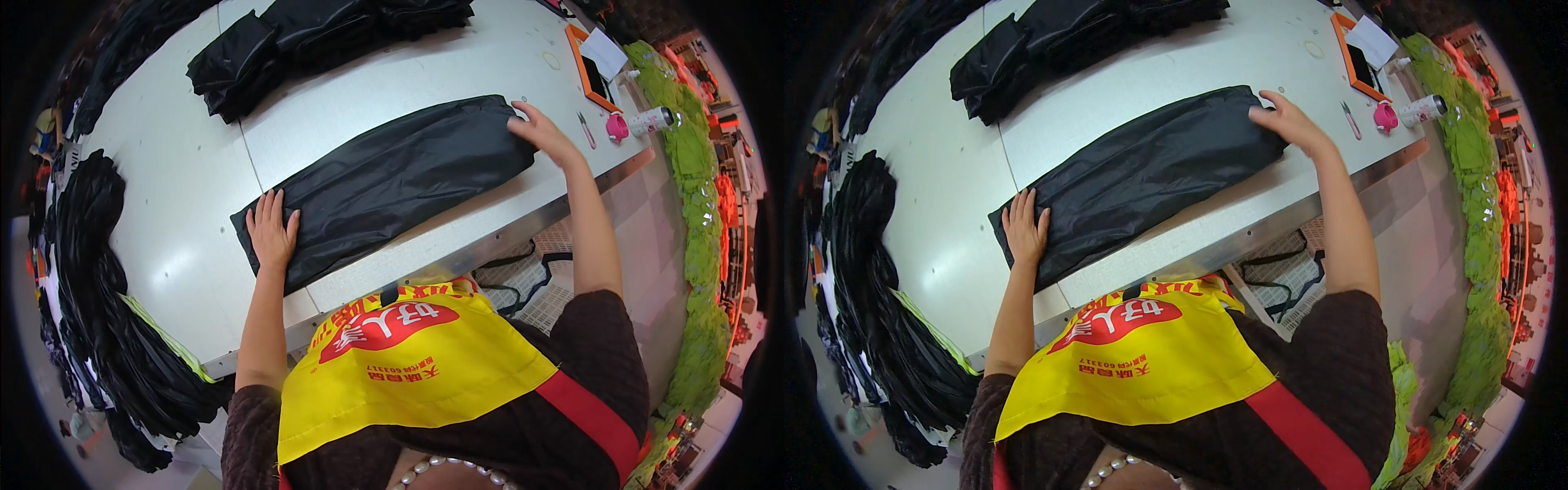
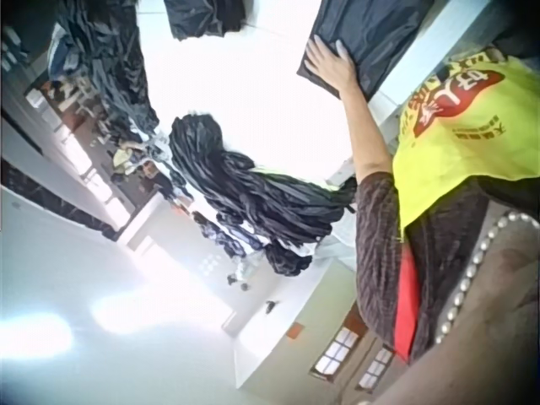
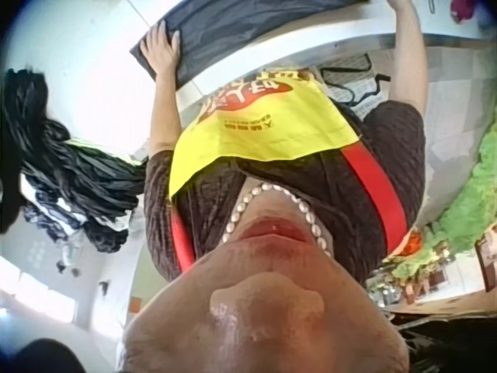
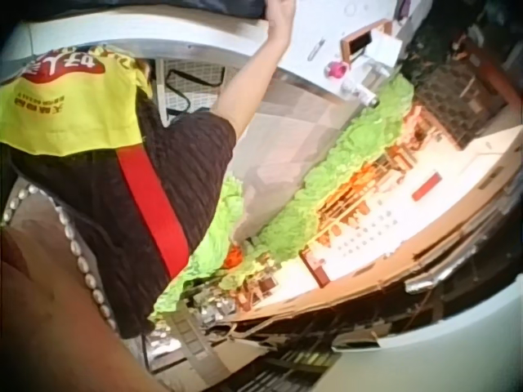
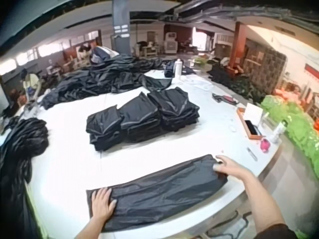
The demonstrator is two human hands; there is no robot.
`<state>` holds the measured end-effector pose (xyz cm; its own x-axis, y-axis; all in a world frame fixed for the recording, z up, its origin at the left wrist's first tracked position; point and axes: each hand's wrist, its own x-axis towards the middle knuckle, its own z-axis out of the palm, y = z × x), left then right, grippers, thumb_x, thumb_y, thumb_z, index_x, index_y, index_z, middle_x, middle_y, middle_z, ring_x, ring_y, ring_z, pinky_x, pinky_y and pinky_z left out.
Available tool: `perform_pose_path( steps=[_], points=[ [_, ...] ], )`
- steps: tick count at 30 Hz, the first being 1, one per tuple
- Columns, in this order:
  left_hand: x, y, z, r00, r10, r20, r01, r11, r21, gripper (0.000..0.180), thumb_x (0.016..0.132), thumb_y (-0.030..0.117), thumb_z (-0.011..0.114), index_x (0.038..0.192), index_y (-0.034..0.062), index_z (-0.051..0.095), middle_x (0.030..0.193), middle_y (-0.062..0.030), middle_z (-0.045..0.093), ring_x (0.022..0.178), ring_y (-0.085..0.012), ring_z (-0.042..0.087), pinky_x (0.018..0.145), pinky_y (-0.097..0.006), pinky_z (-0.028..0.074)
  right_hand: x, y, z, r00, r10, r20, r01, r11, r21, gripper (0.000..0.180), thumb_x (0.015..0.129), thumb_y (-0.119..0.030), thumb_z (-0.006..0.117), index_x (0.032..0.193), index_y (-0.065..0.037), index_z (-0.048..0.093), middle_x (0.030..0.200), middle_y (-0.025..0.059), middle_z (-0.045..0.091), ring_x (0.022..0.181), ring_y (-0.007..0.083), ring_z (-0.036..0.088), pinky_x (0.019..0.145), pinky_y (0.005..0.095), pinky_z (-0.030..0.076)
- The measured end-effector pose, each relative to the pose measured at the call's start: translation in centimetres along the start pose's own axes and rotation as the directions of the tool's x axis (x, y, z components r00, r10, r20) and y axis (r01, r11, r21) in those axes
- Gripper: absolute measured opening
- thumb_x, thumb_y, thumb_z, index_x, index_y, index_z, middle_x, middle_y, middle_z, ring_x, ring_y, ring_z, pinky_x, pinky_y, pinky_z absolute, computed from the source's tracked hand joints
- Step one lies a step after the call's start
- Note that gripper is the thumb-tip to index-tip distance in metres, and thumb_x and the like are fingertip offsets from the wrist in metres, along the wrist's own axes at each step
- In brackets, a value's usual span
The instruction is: The person folds black trousers on a white table, smoothing and aligning them before stacking. The person uses scissors to snip threads from the trousers and places the folded items into a white basket.
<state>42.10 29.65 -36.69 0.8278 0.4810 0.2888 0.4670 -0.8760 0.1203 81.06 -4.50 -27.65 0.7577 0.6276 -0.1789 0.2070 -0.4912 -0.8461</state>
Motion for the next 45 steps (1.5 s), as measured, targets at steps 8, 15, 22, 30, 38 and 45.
perform_pose_path(
  steps=[8, 15, 22, 30, 38, 45],
  points=[
    [-0.4, -0.7, 0.3, 0.992, -0.116, -0.043, 0.118, 0.991, 0.057, 0.048, 0.088, 0.040, 0.049, 0.124, 0.0086, 0.050, 0.130, -0.0103, 0.047, 0.125, -0.0278, 0.038, 0.105, -0.047, 0.022, -1.2, -6.2, 2.7, 0.866, -0.451, -0.215, 0.222, 0.733, -0.643, 0.037, 0.086, -0.032, 0.054, 0.119, -0.015, 0.050, 0.075, 0.0172, 0.063, 0.067, 0.0381, 0.060, 0.062, 0.0449, 0.047],
    [-2.0, -2.3, -1.6, 0.882, -0.454, -0.125, 0.438, 0.888, -0.139, 0.051, 0.085, 0.031, 0.058, 0.126, 0.0019, 0.046, 0.114, -0.0176, 0.054, 0.107, -0.0283, 0.051, 0.090, -0.036, 0.039, 0.9, -0.1, 4.1, 0.962, -0.039, -0.269, -0.199, 0.572, -0.795, 0.041, 0.085, -0.030, 0.054, 0.120, -0.009, 0.049, 0.098, 0.0179, 0.062, 0.092, 0.0354, 0.059, 0.076, 0.0456, 0.047],
    [-4.1, -3.4, -4.3, 0.441, -0.697, 0.566, 0.856, 0.138, -0.498, 0.054, 0.075, 0.031, 0.071, 0.113, -0.0033, 0.052, 0.077, -0.0011, 0.053, 0.063, -0.0093, 0.047, 0.056, -0.024, 0.040, -3.6, -8.1, 16.6, 0.759, -0.615, -0.214, 0.606, 0.787, -0.111, 0.040, 0.086, -0.019, 0.057, 0.121, -0.002, 0.050, 0.123, 0.0184, 0.051, 0.116, 0.0302, 0.047, 0.089, 0.0366, 0.043],
    [0.4, -3.3, -12.3, 0.699, -0.247, 0.671, 0.502, -0.498, -0.707, 0.032, 0.083, 0.018, 0.056, 0.107, -0.0035, 0.056, 0.099, -0.0147, 0.064, 0.087, -0.0238, 0.064, 0.082, -0.038, 0.051, -1.9, -3.6, 25.6, 0.936, -0.351, -0.012, 0.314, 0.822, 0.475, 0.036, 0.090, -0.020, 0.052, 0.120, 0.001, 0.052, 0.127, 0.0157, 0.050, 0.119, 0.0236, 0.047, 0.096, 0.0296, 0.038],
    [13.9, 16.1, -18.8, 0.870, 0.042, 0.491, 0.490, -0.176, -0.854, 0.028, 0.083, 0.029, 0.058, 0.098, 0.0044, 0.058, 0.092, -0.0137, 0.063, 0.070, -0.0217, 0.063, 0.067, -0.032, 0.054, -4.5, -4.3, 29.9, 0.977, -0.163, 0.138, -0.087, 0.282, 0.956, 0.038, 0.091, -0.028, 0.046, 0.119, -0.003, 0.053, 0.125, 0.0193, 0.049, 0.117, 0.0252, 0.048, 0.098, 0.0298, 0.035],
    [8.2, 18.9, -3.1, 0.901, 0.395, 0.176, -0.301, 0.865, -0.401, 0.074, 0.076, 0.059, 0.054, 0.132, 0.0125, 0.042, 0.134, -0.0169, 0.041, 0.128, -0.0345, 0.031, 0.097, -0.063, 0.021, -3.5, -3.5, 28.5, 0.984, -0.174, -0.031, 0.153, 0.751, 0.642, 0.037, 0.090, -0.030, 0.047, 0.115, -0.003, 0.055, 0.118, 0.0177, 0.054, 0.109, 0.0225, 0.052, 0.094, 0.0292, 0.038]
  ],
)
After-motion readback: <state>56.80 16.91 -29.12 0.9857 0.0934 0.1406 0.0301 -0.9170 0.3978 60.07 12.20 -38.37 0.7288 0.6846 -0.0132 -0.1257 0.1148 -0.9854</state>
